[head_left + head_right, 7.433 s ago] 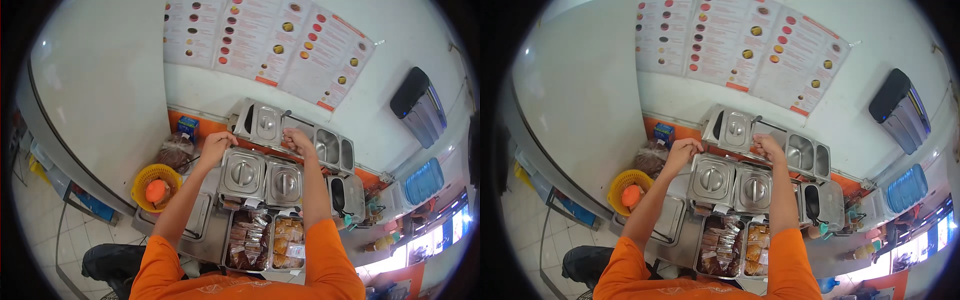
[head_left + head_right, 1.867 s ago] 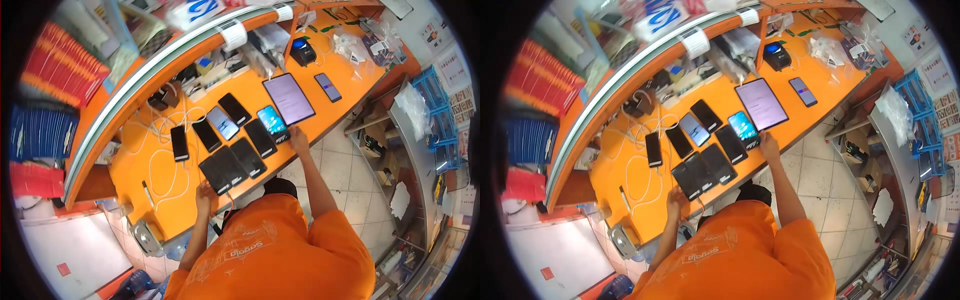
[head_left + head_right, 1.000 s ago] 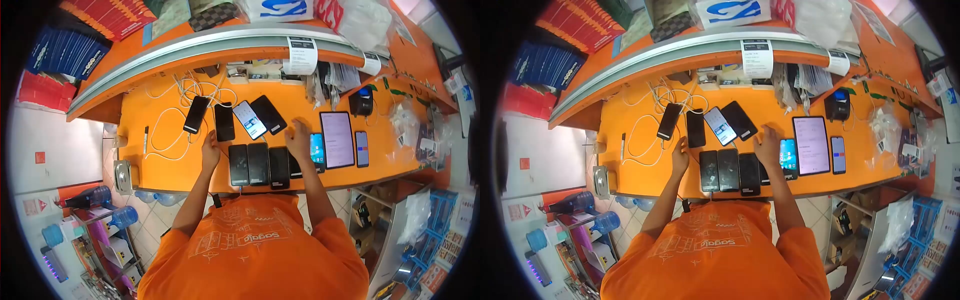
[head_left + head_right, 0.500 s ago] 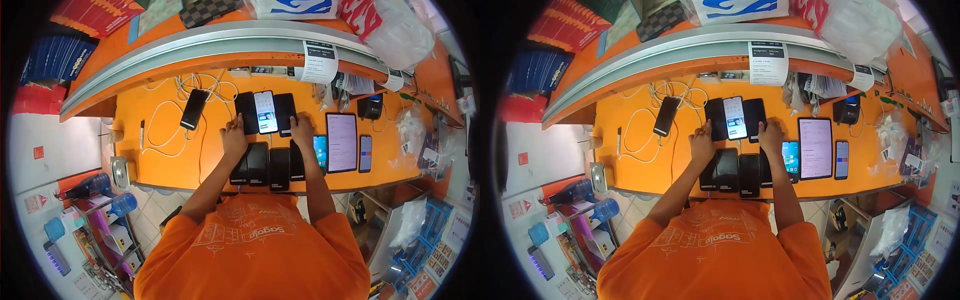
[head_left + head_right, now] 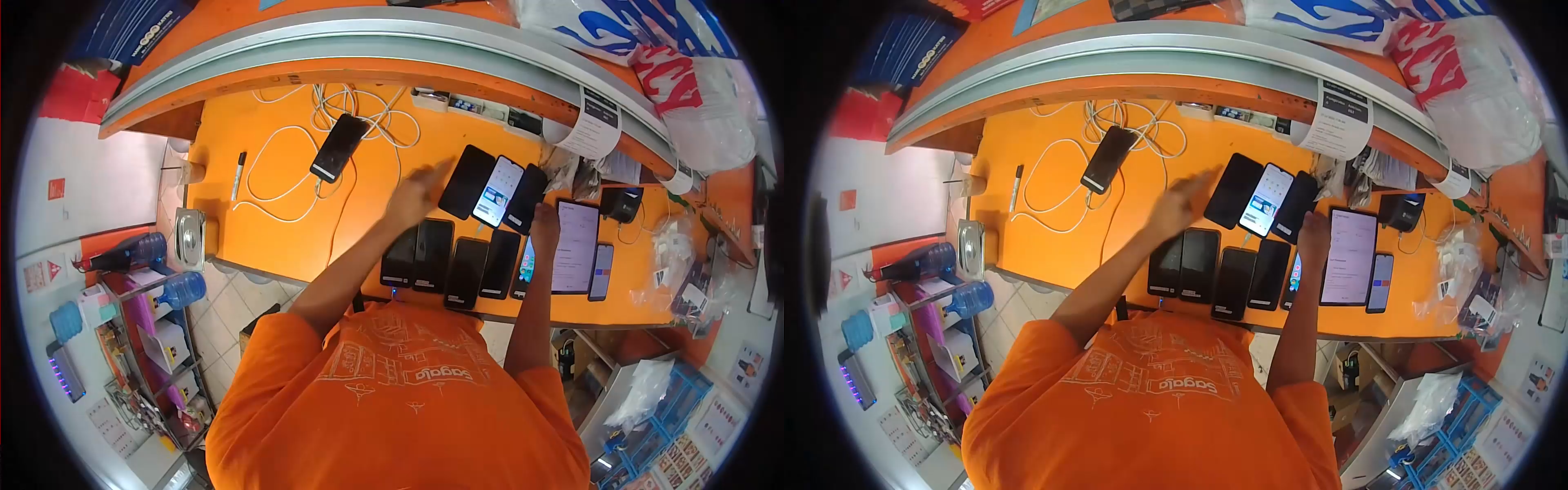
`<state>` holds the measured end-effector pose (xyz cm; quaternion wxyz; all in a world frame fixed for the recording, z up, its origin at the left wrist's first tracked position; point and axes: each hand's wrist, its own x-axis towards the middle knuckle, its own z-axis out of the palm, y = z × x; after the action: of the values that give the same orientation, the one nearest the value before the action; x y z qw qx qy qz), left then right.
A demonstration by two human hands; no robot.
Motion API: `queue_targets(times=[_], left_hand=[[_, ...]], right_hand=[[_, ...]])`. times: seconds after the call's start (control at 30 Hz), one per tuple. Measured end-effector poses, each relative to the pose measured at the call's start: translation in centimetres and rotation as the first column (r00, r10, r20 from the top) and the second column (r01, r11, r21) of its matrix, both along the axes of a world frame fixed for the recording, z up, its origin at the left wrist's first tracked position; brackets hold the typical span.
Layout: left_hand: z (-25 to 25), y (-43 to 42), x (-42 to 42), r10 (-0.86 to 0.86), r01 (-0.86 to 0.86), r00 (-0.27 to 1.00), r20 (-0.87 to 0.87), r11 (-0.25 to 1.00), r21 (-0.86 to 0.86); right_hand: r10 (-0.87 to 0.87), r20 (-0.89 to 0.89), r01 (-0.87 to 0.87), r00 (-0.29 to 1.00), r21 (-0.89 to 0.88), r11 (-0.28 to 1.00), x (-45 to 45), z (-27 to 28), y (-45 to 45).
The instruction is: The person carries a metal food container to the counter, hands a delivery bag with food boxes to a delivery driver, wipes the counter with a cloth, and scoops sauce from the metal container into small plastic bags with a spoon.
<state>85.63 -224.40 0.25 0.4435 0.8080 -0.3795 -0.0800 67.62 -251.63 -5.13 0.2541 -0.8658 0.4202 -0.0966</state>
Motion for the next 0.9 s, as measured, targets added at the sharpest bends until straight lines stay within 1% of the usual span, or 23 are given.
queue_targets(times=[0.03, 0.07, 0.1, 0.13, 0.17, 0.2, 0.23, 0.27, 0.3, 0.33, 0.37, 0.43, 0.47, 0.53, 0.57, 0.63, 0.67, 0.7, 0.73, 0.77, 0.8, 0.83, 0.9], left_hand=[[-0.5, 1.8, 1.3, 0.118, -0.113, 0.985, 0.125, 0.992, -0.047], [-1.0, 3.5, 3.1, 0.214, -0.212, 0.957, 0.193, 0.977, -0.036], [-1.4, 6.4, 5.1, 0.347, -0.483, 0.741, 0.575, 0.870, 0.098], [-0.8, 8.6, 6.9, 0.408, -0.560, 0.747, 0.525, 0.812, 0.165], [-0.9, 10.7, 8.6, 0.387, -0.622, 0.722, 0.574, 0.726, 0.294], [-1.0, 12.8, 9.9, 0.379, -0.625, 0.723, 0.577, 0.714, 0.316], [-1.1, 14.3, 10.5, 0.372, -0.632, 0.723, 0.582, 0.695, 0.342], [-0.8, 14.5, 10.8, 0.349, -0.610, 0.739, 0.577, 0.710, 0.352], [-0.1, 14.4, 11.3, 0.373, -0.530, 0.845, 0.383, 0.676, 0.512], [0.2, 14.6, 11.9, 0.405, -0.415, 0.897, 0.176, 0.635, 0.651], [-0.6, 15.4, 12.8, 0.382, -0.398, 0.907, 0.179, 0.636, 0.661], [-2.2, 16.5, 14.4, 0.153, -0.311, 0.943, 0.297, 0.726, 0.613], [-2.3, 16.5, 14.8, 0.136, -0.302, 0.943, 0.303, 0.729, 0.614], [-1.7, 14.6, 14.2, 0.162, -0.284, 0.952, 0.260, 0.786, 0.549], [-1.6, 13.5, 13.5, 0.137, -0.255, 0.959, 0.248, 0.798, 0.545], [-1.2, 11.9, 12.3, 0.245, -0.317, 0.948, 0.203, 0.685, 0.656], [-1.7, 11.8, 13.7, 0.270, -0.182, 0.962, -0.036, 0.736, 0.652], [-1.9, 11.6, 13.9, 0.251, -0.160, 0.967, -0.047, 0.740, 0.653], [-2.1, 11.5, 13.5, 0.237, -0.274, 0.959, 0.155, 0.638, 0.720], [-2.3, 11.3, 13.0, 0.196, -0.400, 0.916, 0.351, 0.534, 0.745], [-1.5, 10.8, 12.2, 0.183, -0.388, 0.920, 0.346, 0.548, 0.742], [0.1, 10.0, 11.3, 0.200, -0.387, 0.922, 0.332, 0.548, 0.741], [2.2, 7.6, 9.6, 0.201, -0.375, 0.927, 0.317, 0.556, 0.742]], right_hand=[[-0.013, -0.005, 0.013, 1.000, 0.003, 1.000, 0.2, 0.9, 0.6], [-0.076, 0.038, 0.076, 0.996, 0.010, 0.997, 0.7, 3.5, 1.9], [-0.150, 0.077, 0.149, 0.986, 0.016, 0.989, 1.0, 5.8, 3.1], [-0.172, 0.098, 0.166, 0.980, 0.064, 0.984, 1.1, 7.0, 3.9], [-0.193, 0.184, 0.176, 0.964, 0.102, 0.979, 1.2, 7.7, 5.0], [0.055, 0.255, 0.001, 0.965, -0.212, 0.977, 0.6, 6.0, 5.0], [-0.036, 0.269, 0.034, 0.962, 0.011, 0.999, 1.1, 8.0, 6.7], [-0.014, 0.327, -0.005, 0.945, 0.059, 0.998, 1.2, 7.9, 7.7], [-0.044, 0.311, -0.006, 0.949, 0.157, 0.988, 1.3, 8.8, 8.8], [-0.039, 0.301, -0.017, 0.953, 0.180, 0.984, 1.1, 9.4, 9.5], [-0.030, 0.294, -0.031, 0.955, 0.203, 0.979, 0.9, 9.6, 10.1], [-0.067, 0.306, 0.001, 0.950, 0.209, 0.978, 0.1, 9.3, 11.0], [-0.070, 0.342, -0.009, 0.937, 0.224, 0.975, -0.3, 9.1, 11.3], [-0.078, 0.440, -0.022, 0.894, 0.218, 0.976, -1.3, 9.0, 11.2], [-0.114, 0.395, 0.012, 0.912, 0.253, 0.967, -1.8, 9.2, 11.3], [-0.151, 0.382, 0.042, 0.912, 0.278, 0.960, -2.9, 9.5, 10.9], [-0.166, 0.389, 0.070, 0.906, 0.250, 0.966, -3.5, 9.6, 10.7], [-0.184, 0.379, 0.091, 0.907, 0.249, 0.964, -4.5, 9.6, 10.5], [-0.232, 0.388, 0.137, 0.892, 0.256, 0.957, -5.8, 9.8, 10.2], [-0.276, 0.400, 0.180, 0.874, 0.262, 0.948, -7.0, 9.9, 9.5], [-0.256, 0.453, 0.190, 0.854, 0.186, 0.964, -8.9, 8.2, 8.7], [-0.266, 0.456, 0.207, 0.849, 0.176, 0.962, -10.8, 7.4, 7.8], [-0.417, 0.306, 0.376, 0.856, 0.183, 0.908, -14.7, 6.5, 7.3]])
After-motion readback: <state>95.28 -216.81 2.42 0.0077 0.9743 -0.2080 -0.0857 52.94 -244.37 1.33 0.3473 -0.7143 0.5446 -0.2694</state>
